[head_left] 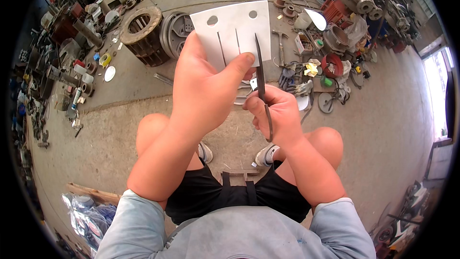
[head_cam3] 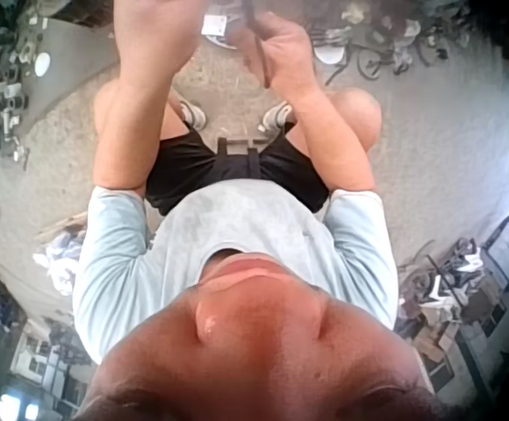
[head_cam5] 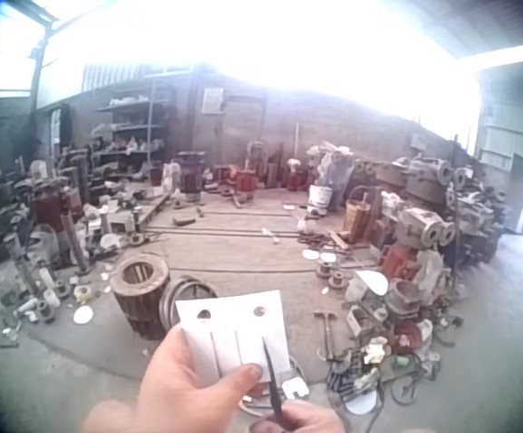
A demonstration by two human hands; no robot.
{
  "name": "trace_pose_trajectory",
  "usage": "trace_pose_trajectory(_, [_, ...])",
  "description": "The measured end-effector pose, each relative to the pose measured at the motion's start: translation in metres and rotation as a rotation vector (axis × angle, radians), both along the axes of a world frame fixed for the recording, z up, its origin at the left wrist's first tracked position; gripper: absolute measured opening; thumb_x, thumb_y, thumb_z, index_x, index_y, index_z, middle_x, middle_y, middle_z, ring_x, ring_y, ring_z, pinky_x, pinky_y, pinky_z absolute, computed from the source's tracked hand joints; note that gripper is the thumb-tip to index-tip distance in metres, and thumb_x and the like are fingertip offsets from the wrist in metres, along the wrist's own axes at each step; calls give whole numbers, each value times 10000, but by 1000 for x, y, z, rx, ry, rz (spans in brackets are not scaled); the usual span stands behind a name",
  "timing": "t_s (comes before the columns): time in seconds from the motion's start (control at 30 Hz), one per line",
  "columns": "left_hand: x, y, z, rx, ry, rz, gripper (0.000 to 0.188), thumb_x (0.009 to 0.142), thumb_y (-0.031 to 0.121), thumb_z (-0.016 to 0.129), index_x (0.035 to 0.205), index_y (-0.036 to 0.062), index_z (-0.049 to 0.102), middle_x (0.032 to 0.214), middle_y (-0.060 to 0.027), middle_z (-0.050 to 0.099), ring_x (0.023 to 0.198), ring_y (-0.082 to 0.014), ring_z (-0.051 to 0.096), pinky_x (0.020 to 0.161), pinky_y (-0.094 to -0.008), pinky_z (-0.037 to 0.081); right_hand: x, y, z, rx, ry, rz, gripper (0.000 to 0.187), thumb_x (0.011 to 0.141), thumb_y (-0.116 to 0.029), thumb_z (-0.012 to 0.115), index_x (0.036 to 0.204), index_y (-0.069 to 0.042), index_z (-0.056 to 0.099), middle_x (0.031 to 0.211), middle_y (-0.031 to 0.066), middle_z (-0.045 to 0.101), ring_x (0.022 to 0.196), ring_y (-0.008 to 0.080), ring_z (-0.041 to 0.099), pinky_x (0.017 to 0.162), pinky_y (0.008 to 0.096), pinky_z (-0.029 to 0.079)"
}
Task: The person uses shears to cut small white plastic sheets into shapes with two holes and a central slot. They repeatedly pick up sheets, cut along marked lines, and place the finished pieces on a circular metal tray.
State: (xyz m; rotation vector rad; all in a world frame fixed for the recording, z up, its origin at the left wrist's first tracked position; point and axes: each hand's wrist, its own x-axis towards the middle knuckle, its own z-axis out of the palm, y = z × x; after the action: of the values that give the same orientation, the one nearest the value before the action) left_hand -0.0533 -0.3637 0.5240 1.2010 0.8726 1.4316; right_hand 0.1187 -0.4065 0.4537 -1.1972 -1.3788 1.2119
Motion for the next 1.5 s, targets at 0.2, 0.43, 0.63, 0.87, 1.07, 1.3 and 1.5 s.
trace_pose_trajectory(0.2, [5,-4,-1,-3,-67,3,393,955,-5,770,1283,-58,561,1113,-153,745,918,-202,756,807,-329,640,-3,0,12,-110,110,-6,430,987,-464,812,980,-42,733,750,-38,614,583,38,572,516,211,418])
trace_pose_trajectory(0.43, [3,-4,-1,3,-9,1,397,957,-11,751,1287,-47,533,1147,-146,724,951,-197,753,825,-331,645,0,-1,15,-132,107,-4,405,967,-413,845,985,-25,728,759,-32,603,581,40,566,511,226,426])
trace_pose_trajectory(0.63, [5,-5,0,26,-53,20,382,960,-3,768,1279,-66,568,1102,-150,748,908,-198,753,807,-327,639,-4,-1,16,-129,122,-29,402,943,-361,877,843,-14,700,753,-23,560,559,50,535,481,258,379])
trace_pose_trajectory(0.87, [-6,4,0,71,-120,109,412,964,-20,746,1325,-86,560,1190,-183,729,1032,-249,757,895,-381,655,-6,-4,7,-114,-7,-7,384,969,-344,843,837,-19,687,798,-17,586,663,58,511,593,268,413])
trace_pose_trajectory(1.07, [-15,7,6,-24,-269,23,366,995,-35,678,1326,-115,545,1248,-221,709,1100,-324,757,957,-472,669,-2,-12,-3,-76,-61,90,452,1017,-406,765,832,-12,643,781,0,569,679,81,485,599,285,405])
trace_pose_trajectory(1.3, [-16,8,5,-15,-295,-1,360,1003,-36,665,1325,-125,532,1255,-227,702,1116,-335,753,964,-489,673,1,-9,-4,-59,-81,126,481,1049,-486,712,919,-23,703,787,-5,650,599,47,546,540,233,437])
trace_pose_trajectory(1.5, [-15,8,5,-4,-302,-2,352,1009,-43,654,1328,-124,529,1258,-228,700,1114,-336,754,965,-493,675,-3,-9,4,-78,-53,80,526,1002,-468,783,795,-13,619,725,0,531,658,87,465,583,289,386])
